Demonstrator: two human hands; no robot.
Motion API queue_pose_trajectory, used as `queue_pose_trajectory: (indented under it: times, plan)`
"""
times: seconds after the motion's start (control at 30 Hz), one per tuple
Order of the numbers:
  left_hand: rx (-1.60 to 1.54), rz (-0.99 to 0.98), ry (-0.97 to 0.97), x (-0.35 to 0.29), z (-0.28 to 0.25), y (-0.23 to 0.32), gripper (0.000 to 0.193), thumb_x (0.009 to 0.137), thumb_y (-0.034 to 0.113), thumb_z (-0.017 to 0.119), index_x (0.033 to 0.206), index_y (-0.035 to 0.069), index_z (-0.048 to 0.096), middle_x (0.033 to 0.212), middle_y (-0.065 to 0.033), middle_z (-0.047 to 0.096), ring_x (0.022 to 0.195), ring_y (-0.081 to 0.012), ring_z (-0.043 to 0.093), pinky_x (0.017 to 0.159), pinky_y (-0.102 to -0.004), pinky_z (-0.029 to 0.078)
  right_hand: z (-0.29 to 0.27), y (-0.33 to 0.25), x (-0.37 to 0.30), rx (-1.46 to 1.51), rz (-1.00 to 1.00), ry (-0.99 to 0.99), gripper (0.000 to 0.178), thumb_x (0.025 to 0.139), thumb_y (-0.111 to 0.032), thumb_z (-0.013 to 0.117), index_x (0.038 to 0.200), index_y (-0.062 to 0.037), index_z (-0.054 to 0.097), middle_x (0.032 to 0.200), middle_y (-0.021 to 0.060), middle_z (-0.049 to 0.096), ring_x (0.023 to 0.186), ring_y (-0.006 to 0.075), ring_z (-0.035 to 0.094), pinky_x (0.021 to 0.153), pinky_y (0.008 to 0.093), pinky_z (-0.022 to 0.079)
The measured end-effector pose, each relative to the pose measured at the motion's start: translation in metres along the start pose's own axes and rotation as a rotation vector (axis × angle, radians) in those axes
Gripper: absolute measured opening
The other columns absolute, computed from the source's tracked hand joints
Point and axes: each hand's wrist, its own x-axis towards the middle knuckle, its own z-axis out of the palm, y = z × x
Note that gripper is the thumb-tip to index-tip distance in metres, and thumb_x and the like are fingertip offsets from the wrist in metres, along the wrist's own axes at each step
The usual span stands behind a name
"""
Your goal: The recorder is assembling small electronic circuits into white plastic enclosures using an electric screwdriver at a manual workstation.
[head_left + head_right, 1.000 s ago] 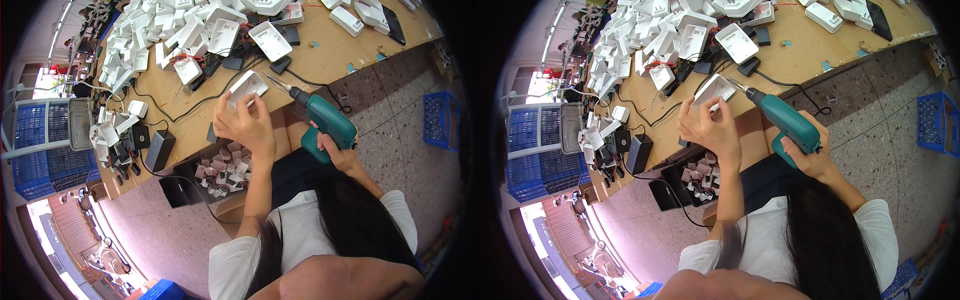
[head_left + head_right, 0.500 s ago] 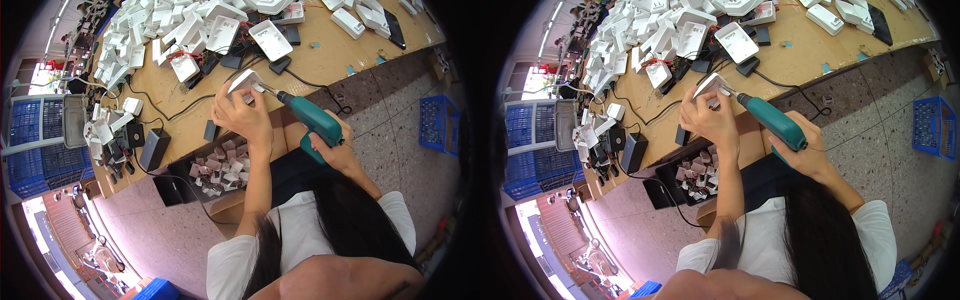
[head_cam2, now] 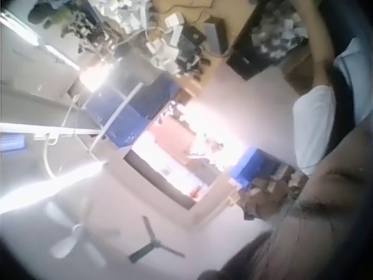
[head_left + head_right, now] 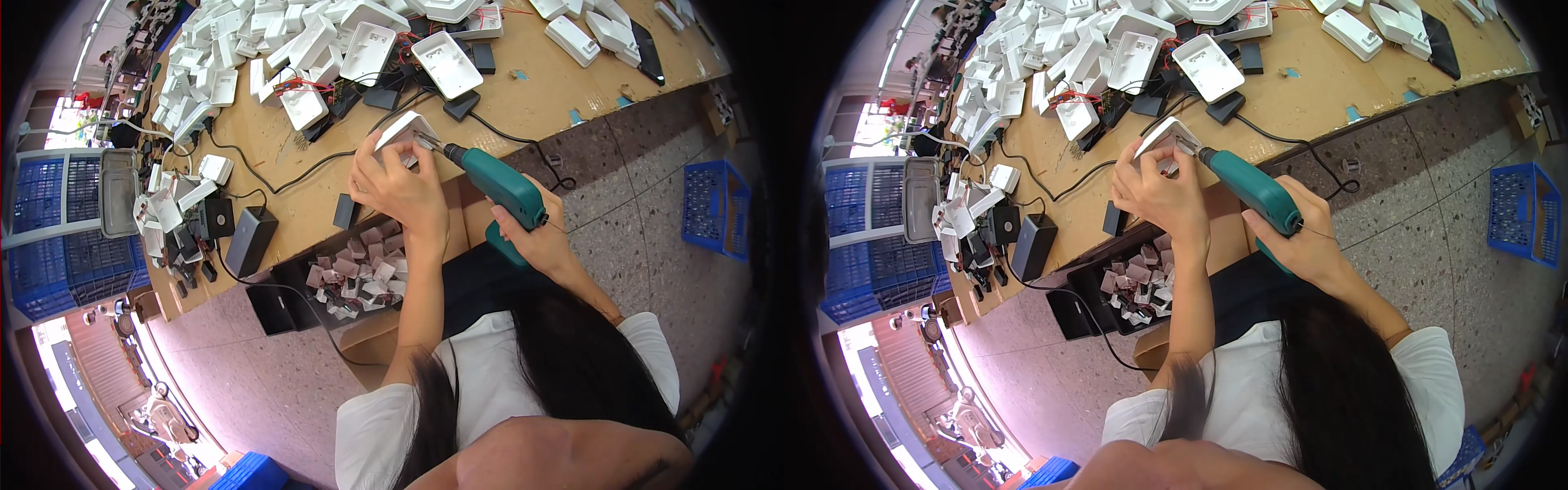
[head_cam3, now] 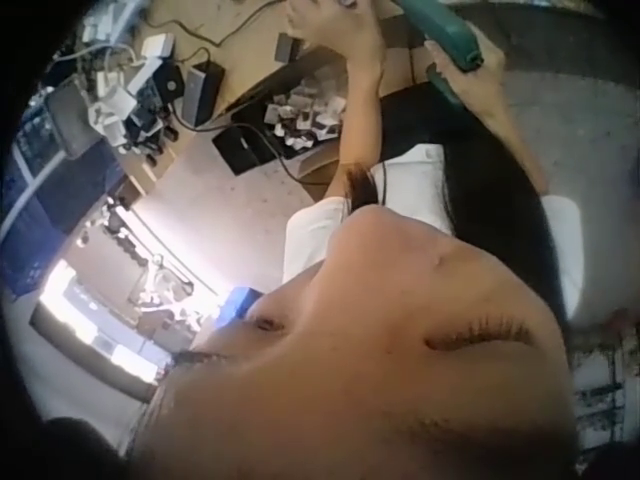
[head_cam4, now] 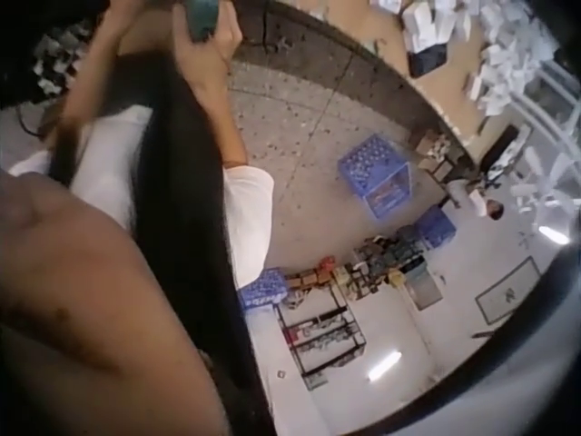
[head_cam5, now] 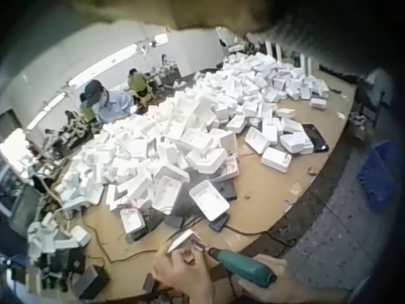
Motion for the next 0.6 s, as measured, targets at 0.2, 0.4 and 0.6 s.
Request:
queue_pose_trajectory:
  times: [0.2, 0.4, 0.6]
  plan:
    - [-0.003, 0.003, -0.005, 0.000, -0.002, -0.002, 0.011, 0.080, 0.015, 0.078, 0.082, 0.011, 0.069, 0.127, -0.0051, 0.061, 0.121, -0.0285, 0.055, 0.106, -0.0501, 0.033, 0.003, -0.005, 0.000, -0.016, -0.007, 0.002, 0.026, 0.095, -0.003, 0.071, 0.118, 0.0060, 0.065, 0.099, 0.0071, 0.073, 0.064, 0.0062, 0.062, 0.055, 0.0227, 0.051]
    - [-0.005, 0.003, -0.006, 0.001, -0.007, -0.001, 0.011, 0.080, 0.015, 0.079, 0.081, 0.010, 0.069, 0.127, -0.0048, 0.061, 0.119, -0.0284, 0.054, 0.106, -0.0501, 0.033, 0.005, -0.010, 0.000, -0.012, 0.014, 0.006, 0.025, 0.095, -0.004, 0.072, 0.117, 0.0060, 0.066, 0.093, 0.0058, 0.071, 0.063, 0.0059, 0.061, 0.055, 0.0227, 0.051]
    - [-0.019, 0.007, -0.008, 0.003, -0.010, -0.003, 0.011, 0.080, 0.014, 0.079, 0.082, 0.010, 0.069, 0.127, -0.0046, 0.061, 0.119, -0.0286, 0.054, 0.106, -0.0494, 0.032, 0.007, -0.012, 0.000, -0.065, -0.003, 0.000, 0.024, 0.095, -0.005, 0.073, 0.116, 0.0057, 0.066, 0.082, 0.0032, 0.067, 0.063, 0.0057, 0.061, 0.055, 0.0224, 0.051]
